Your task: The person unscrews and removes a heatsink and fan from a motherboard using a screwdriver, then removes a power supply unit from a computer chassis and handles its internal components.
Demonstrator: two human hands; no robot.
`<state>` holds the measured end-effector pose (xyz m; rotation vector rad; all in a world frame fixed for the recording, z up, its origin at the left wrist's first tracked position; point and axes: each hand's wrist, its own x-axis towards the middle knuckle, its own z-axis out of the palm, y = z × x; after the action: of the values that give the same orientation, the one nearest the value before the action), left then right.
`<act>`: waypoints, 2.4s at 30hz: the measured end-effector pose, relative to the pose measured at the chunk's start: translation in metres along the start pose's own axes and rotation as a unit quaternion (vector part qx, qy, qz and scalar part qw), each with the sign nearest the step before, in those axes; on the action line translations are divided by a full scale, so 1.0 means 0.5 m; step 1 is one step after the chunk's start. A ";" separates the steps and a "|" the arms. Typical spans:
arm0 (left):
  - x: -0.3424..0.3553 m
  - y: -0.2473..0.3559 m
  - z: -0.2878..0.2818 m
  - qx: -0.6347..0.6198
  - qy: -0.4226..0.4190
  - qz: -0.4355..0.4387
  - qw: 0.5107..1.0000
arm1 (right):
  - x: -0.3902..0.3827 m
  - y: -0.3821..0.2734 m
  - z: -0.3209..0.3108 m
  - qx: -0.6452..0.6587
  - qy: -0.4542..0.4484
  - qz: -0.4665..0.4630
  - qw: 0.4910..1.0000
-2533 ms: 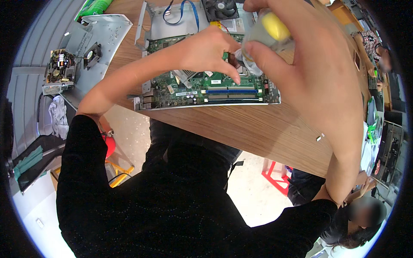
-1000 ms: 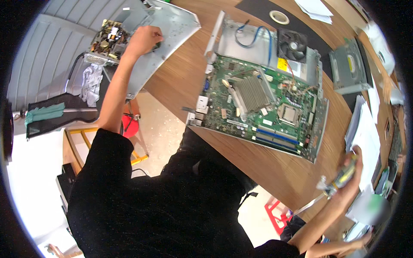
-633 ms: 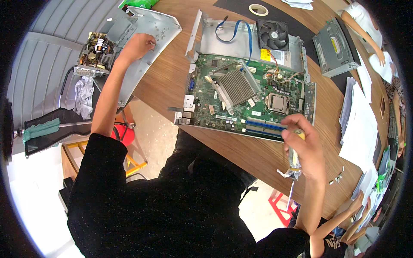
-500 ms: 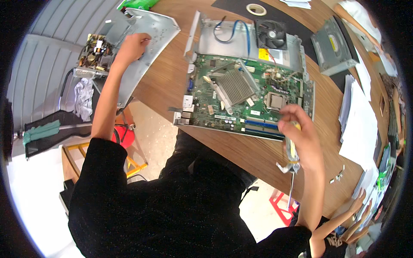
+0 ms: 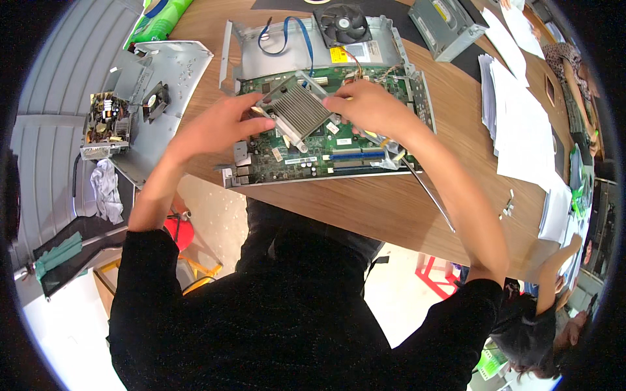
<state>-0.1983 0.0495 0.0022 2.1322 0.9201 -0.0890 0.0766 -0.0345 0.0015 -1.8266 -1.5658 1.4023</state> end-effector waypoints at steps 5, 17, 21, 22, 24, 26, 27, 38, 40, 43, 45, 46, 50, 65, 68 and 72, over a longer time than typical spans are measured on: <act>0.022 -0.005 -0.017 -0.236 -0.055 0.004 0.970 | -0.006 0.000 -0.004 -0.003 0.010 -0.009 1.000; 0.188 0.138 -0.009 -0.324 -0.110 0.122 0.932 | -0.158 0.026 -0.138 -0.132 0.205 -0.008 0.970; 0.273 0.136 0.013 -0.333 -0.151 0.064 0.928 | -0.169 0.057 -0.112 -0.103 0.196 0.041 0.974; 0.284 0.133 0.016 -0.322 -0.150 0.045 0.934 | -0.169 0.061 -0.105 -0.121 0.207 0.038 0.970; 0.293 0.128 0.021 -0.320 -0.141 0.036 0.936 | -0.164 0.063 -0.100 -0.152 0.234 0.025 0.960; 0.288 0.123 0.025 -0.335 -0.128 0.030 0.933 | -0.156 0.061 -0.104 -0.189 0.221 0.028 0.956; 0.282 0.122 0.028 -0.341 -0.120 0.041 0.932 | -0.151 0.059 -0.109 -0.212 0.219 0.036 0.952; 0.262 0.124 0.078 -0.310 -0.035 0.042 0.949 | -0.158 0.028 -0.078 -0.353 0.291 0.006 0.889; 0.263 0.123 0.080 -0.305 -0.035 0.048 0.951 | -0.174 0.017 -0.074 -0.356 0.282 -0.008 0.891; 0.262 0.120 0.082 -0.289 -0.024 0.050 0.956 | -0.205 0.012 -0.074 -0.318 0.373 -0.115 0.864; 0.262 0.116 0.083 -0.288 -0.020 0.044 0.956 | -0.219 0.013 -0.083 -0.277 0.349 -0.077 0.892; 0.263 0.114 0.084 -0.287 -0.020 0.042 0.957 | -0.224 0.015 -0.087 -0.256 0.336 -0.058 0.905; 0.271 0.105 0.083 -0.276 -0.022 0.039 0.960 | -0.233 0.027 -0.092 -0.263 0.331 -0.040 0.905; 0.278 0.095 0.084 -0.277 -0.040 0.031 0.960 | -0.220 0.031 -0.082 -0.223 0.308 0.016 0.925; 0.278 0.097 0.083 -0.286 -0.046 0.029 0.957 | -0.217 0.026 -0.080 -0.217 0.300 0.015 0.929; 0.278 0.103 0.084 -0.276 -0.052 0.027 0.959 | -0.220 0.019 -0.077 -0.219 0.307 0.020 0.926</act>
<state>-0.0536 0.0799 -0.0416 1.6149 0.7194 0.0772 0.1253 -0.1231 0.0603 -2.2563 -1.5621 0.4034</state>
